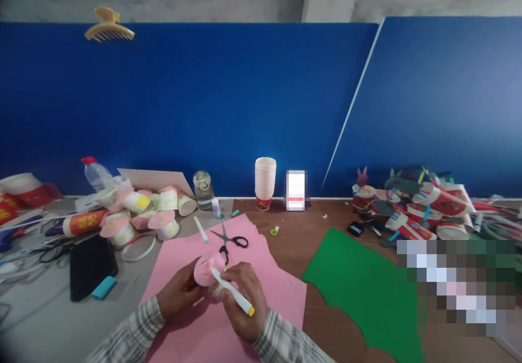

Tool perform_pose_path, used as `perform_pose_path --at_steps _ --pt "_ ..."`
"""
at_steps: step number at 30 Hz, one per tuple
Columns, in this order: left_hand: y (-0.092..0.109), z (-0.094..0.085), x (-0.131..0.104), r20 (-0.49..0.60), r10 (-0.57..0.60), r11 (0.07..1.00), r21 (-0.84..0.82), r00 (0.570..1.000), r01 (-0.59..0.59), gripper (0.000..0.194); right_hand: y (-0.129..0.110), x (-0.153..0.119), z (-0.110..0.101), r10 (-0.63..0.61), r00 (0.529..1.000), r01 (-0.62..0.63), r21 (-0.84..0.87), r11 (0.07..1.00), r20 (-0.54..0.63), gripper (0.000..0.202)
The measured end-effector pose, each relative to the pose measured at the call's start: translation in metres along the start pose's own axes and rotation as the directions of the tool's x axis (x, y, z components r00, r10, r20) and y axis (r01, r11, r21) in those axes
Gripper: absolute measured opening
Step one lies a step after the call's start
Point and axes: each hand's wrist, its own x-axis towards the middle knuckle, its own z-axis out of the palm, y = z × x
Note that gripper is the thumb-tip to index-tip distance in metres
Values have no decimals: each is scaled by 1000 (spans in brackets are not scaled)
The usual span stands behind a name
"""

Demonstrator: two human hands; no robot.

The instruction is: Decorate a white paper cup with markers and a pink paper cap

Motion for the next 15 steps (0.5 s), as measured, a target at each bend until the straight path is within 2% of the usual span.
perform_pose_path --at_steps 15 --pt "-2 1 1 -2 -15 1000 15 1000 15 30 2 -5 1 26 999 -28 -57 998 -36 14"
